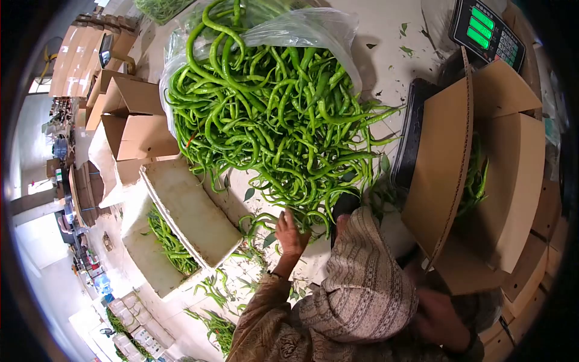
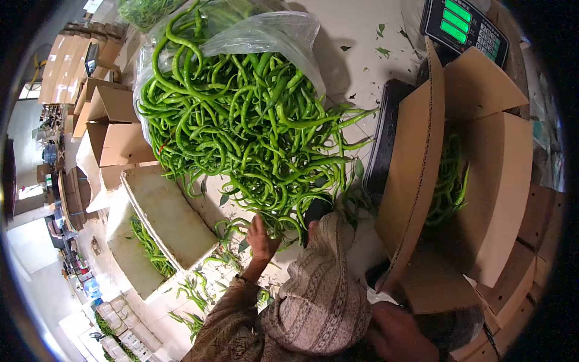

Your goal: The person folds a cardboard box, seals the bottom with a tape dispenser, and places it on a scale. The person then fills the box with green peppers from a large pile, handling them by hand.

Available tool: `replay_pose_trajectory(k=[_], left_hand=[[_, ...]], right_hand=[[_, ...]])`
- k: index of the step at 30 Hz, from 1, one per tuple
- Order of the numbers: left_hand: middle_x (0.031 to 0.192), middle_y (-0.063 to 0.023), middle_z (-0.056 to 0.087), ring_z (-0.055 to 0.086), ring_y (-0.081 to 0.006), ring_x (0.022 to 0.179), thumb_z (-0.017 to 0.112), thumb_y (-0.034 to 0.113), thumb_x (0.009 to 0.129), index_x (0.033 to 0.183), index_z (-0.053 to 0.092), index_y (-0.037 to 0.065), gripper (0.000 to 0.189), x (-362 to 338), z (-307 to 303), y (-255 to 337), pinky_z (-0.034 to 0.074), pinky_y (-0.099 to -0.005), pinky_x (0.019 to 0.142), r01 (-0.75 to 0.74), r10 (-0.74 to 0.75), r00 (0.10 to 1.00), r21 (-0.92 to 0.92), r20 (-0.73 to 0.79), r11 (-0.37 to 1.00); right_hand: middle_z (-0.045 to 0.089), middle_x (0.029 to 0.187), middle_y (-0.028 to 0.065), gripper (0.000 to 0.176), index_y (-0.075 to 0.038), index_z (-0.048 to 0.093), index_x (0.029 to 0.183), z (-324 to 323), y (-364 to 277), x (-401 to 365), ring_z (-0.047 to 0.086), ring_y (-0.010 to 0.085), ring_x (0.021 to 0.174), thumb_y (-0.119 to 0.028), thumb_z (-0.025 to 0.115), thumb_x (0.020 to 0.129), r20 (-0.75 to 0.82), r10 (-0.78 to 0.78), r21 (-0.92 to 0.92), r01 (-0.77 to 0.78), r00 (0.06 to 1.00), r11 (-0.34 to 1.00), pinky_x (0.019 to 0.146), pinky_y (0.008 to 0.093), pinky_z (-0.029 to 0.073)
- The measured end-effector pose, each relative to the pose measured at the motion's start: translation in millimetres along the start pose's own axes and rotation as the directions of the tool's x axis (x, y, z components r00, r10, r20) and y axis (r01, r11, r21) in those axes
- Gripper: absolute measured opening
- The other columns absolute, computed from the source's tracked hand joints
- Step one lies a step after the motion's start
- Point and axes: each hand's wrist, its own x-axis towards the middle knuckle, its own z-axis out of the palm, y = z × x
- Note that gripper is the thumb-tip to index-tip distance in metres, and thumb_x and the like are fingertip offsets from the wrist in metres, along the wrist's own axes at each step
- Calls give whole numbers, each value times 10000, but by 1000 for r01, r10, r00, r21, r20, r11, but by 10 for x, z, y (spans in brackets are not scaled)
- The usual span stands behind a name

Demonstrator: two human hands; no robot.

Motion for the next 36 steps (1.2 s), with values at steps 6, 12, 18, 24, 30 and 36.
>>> replay_pose_trajectory(k=[6, 12, 18, 24, 30, 36], left_hand=[[1443, -254, 253, 291, -435, 1294, 793, 202, 638, 1480, 258, 215, 998, 130, 203, 111, 256, -563, 1027, -136, 150, 988, 235, -41, 962], [1468, -239, 211, 247, -435, 1316, 784, 216, 636, 1465, 250, 99, 992, 99, 53, 323, 255, -577, 1030, -31, 28, 999, -66, -40, 997], [1513, -239, 133, 193, -463, 1349, 792, 215, 622, 1481, 209, 122, 1042, 279, 175, 461, 278, -592, 1015, -16, 15, 1000, -36, -10, 999], [1420, -226, 300, 337, -428, 1255, 754, 218, 634, 1435, 332, 188, 905, 389, 170, 348, 301, -552, 983, -61, 56, 998, 144, 38, 988], [1142, -148, 446, 440, -352, 1056, 688, 185, 664, 1241, 493, 177, 609, 529, 165, 298, 359, -486, 850, -82, 70, 995, 214, 66, 973], [1062, -134, 470, 471, -345, 999, 658, 169, 673, 1121, 527, 153, 466, 453, 229, 107, 382, -477, 777, -238, 267, 960, 268, -78, 933]], right_hand=[[615, 1043, 239, 361, 33, 561, 1152, 125, 202, 79, 602, 421, 985, -63, 565, 804, 21, -8, 5, 8, 1000, 1000, 867, 413, 488], [598, 966, 203, 333, 1, 581, 1082, 240, 421, 146, 583, 397, 905, -102, 651, 773, 80, 71, 95, -78, 994, 992, 788, 430, 471], [585, 926, 213, 373, 1, 568, 1102, 268, 434, 252, 563, 404, 892, -132, 661, 766, 33, 46, 24, -47, 998, 999, 770, 439, 440], [616, 912, 191, 343, 4, 609, 1025, 283, 621, 215, 610, 376, 906, -129, 704, 724, 25, 46, -14, -46, 999, 999, 794, 399, 485], [635, 975, 190, 393, 4, 604, 1092, 352, 783, 142, 626, 359, 940, -126, 699, 734, 4, 54, -133, -53, 999, 990, 802, 404, 489], [639, 1043, 192, 395, 13, 590, 1124, 351, 786, 160, 625, 358, 986, -144, 685, 775, 30, 14, -149, -9, 999, 989, 837, 399, 492]])
